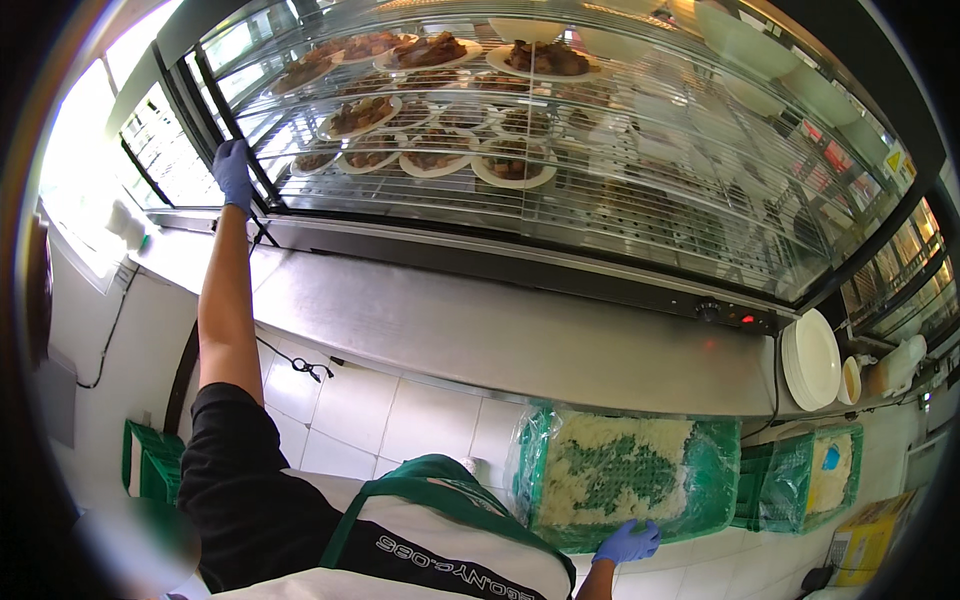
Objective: The person scoops rice from a large green bin onto white plates using a yellow scoop, then retrieves cooked meat from a heated display case and places it on the plates. The person also briefly handles a plastic bag and a water bottle at the checkout counter before returning to serve more rice.
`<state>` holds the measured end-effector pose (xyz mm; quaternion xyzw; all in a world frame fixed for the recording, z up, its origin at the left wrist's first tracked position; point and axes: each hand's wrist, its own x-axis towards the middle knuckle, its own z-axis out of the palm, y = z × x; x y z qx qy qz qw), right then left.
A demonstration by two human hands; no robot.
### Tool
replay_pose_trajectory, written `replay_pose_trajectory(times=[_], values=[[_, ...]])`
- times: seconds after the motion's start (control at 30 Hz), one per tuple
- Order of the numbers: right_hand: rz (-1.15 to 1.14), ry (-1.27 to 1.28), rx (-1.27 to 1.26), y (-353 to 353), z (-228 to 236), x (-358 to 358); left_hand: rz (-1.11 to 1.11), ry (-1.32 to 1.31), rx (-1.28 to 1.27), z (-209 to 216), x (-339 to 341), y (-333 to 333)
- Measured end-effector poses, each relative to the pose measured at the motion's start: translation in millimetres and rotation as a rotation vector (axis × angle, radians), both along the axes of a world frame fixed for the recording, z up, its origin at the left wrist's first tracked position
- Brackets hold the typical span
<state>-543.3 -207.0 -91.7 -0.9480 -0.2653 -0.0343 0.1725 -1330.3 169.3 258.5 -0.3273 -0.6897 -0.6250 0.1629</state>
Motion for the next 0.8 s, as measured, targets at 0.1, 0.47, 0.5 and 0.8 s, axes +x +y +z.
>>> replay_pose_trajectory(times=[0.1, 0.47, 0.5, 0.8], values=[[0.038, 0.004, -0.003, -3.8, -1.0, 1.1, -0.138, 0.110, 0.107, -15.9, 56.2, 1.8], [0.020, 0.009, -0.016, 1.1, -2.0, -3.0, -1.518, -0.057, -0.018, 6.0, 262.8, -23.7], [0.011, 0.003, -0.012, 0.8, -2.4, -3.3, -1.475, 0.042, -0.123, 6.6, 270.9, -18.1], [-0.013, 0.041, -0.003, 4.9, 6.9, -7.8, -0.542, 0.958, -0.310, 22.8, 299.0, 108.6]])
